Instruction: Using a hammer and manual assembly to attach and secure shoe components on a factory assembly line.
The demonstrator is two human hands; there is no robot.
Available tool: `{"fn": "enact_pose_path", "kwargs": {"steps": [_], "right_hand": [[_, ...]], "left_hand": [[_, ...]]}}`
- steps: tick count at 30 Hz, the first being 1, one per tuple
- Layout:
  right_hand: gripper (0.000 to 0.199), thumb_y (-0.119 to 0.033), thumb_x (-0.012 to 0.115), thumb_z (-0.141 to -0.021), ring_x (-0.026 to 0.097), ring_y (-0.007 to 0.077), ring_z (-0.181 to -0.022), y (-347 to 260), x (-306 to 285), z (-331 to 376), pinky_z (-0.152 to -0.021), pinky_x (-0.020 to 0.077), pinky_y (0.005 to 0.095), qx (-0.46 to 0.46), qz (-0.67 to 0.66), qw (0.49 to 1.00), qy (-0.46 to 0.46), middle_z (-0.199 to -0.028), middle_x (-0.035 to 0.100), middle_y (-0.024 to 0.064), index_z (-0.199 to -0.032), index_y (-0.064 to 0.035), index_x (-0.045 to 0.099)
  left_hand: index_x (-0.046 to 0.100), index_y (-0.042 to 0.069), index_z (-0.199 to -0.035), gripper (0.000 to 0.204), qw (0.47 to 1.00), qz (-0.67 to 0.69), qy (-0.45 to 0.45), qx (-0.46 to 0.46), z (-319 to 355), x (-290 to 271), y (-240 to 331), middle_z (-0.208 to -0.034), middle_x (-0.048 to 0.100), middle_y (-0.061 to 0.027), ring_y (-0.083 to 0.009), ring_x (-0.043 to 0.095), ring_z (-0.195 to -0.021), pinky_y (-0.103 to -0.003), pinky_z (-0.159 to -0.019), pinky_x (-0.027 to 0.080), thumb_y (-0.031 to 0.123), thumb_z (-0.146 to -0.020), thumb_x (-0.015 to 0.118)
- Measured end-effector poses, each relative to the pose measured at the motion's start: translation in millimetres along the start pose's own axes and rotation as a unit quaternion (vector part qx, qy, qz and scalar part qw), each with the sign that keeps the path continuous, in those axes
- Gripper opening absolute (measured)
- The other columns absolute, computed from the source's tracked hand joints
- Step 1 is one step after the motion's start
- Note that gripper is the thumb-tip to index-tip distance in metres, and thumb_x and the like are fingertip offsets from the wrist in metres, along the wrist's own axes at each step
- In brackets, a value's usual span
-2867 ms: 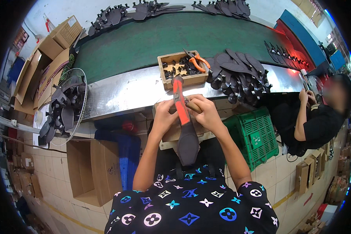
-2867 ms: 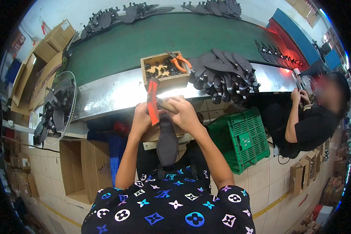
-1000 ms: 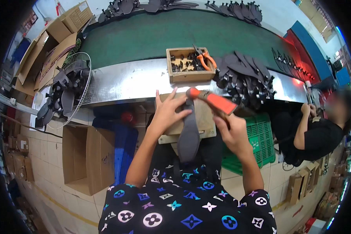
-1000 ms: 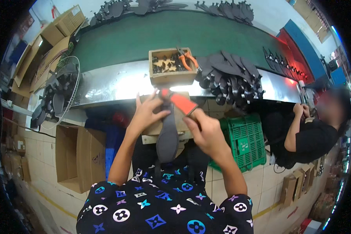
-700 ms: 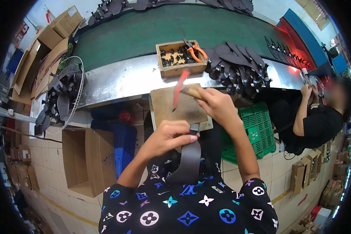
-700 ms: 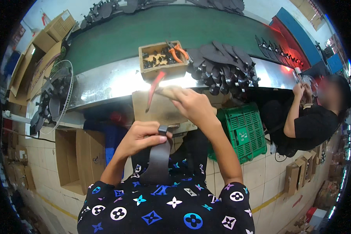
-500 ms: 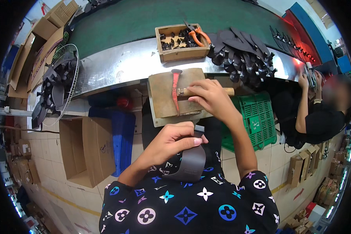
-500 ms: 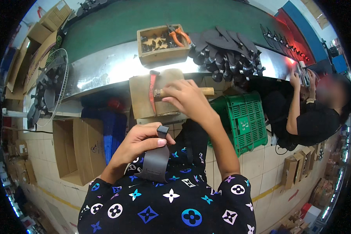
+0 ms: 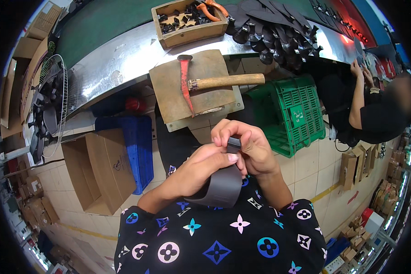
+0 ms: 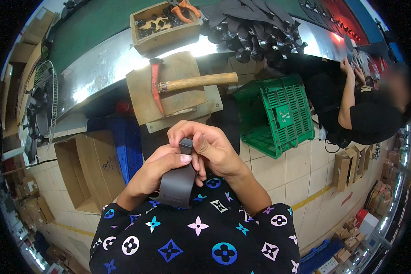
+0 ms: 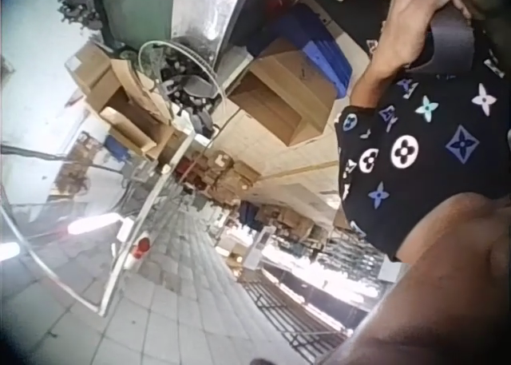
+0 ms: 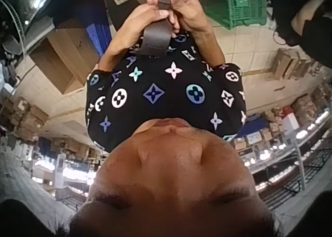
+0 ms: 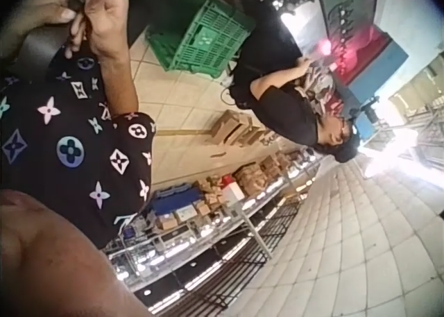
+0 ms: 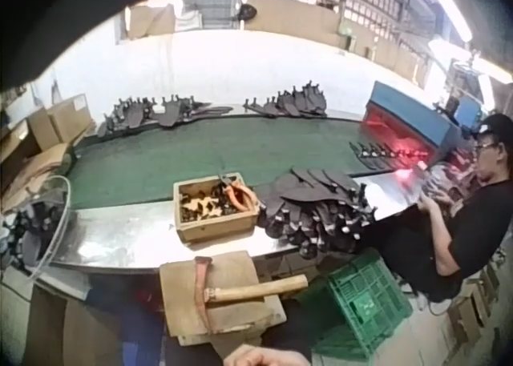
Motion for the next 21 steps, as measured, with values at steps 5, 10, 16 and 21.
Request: {"fn": "enact_pose_path", "kwargs": {"steps": [5, 10, 16, 21], "right_hand": [[0.055, -0.050, 0.048, -0.101, 0.052, 0.0032, -0.052, 5, 0, 1, -0.048, 0.0420, 0.0128, -0.018, -0.050, 0.999, -0.012, -0.107, 0.056, 0.0141, -0.100, 0.0038, 0.061], [0.052, -0.052, 0.056, -0.096, 0.050, 0.0181, -0.088, -4, 0, -1, -0.081, 0.0407, 0.0288, -0.047, -0.072, 0.996, 0.022, -0.092, 0.057, 0.0103, -0.089, -0.0010, 0.061], [0.046, -0.048, 0.058, -0.096, 0.051, 0.0194, -0.091, -10, 7, -1, -0.084, 0.0413, 0.0304, -0.055, -0.088, 0.992, 0.064, -0.092, 0.057, 0.0096, -0.091, -0.0017, 0.059], [0.048, -0.049, 0.057, -0.097, 0.052, 0.0193, -0.092, 0, -3, 2, -0.085, 0.0412, 0.0301, -0.003, -0.099, 0.991, 0.089, -0.091, 0.056, 0.0103, -0.091, -0.0014, 0.058]], "left_hand": [[0.061, -0.003, -0.093, 0.028, 0.999, -0.023, 0.018, 0.033, -4, 0, -6, -0.088, 0.065, -0.0123, -0.0196, 0.064, -0.084, -0.031, -0.080, 0.051, 0.023, -0.097, 0.051], [0.062, -0.001, -0.091, 0.025, 0.997, -0.062, 0.027, 0.036, -5, 1, -2, -0.089, 0.065, -0.0108, -0.0179, 0.063, -0.085, -0.029, -0.079, 0.049, 0.021, -0.096, 0.051], [0.062, -0.001, -0.091, 0.025, 0.999, -0.047, 0.027, 0.000, -2, 4, 7, -0.087, 0.066, -0.0106, -0.0177, 0.063, -0.083, -0.029, -0.077, 0.049, 0.022, -0.094, 0.052], [0.062, 0.000, -0.090, 0.026, 0.999, -0.009, 0.033, -0.009, -6, 4, 4, -0.086, 0.066, -0.0116, -0.0177, 0.063, -0.079, -0.028, -0.074, 0.049, 0.024, -0.094, 0.053]]}}
Point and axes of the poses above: each hand's wrist, its own z-axis away from the middle knuckle, its own x-axis out of the palm, y = z × x, the point moved 7 cm from there along -z, towards the middle knuckle
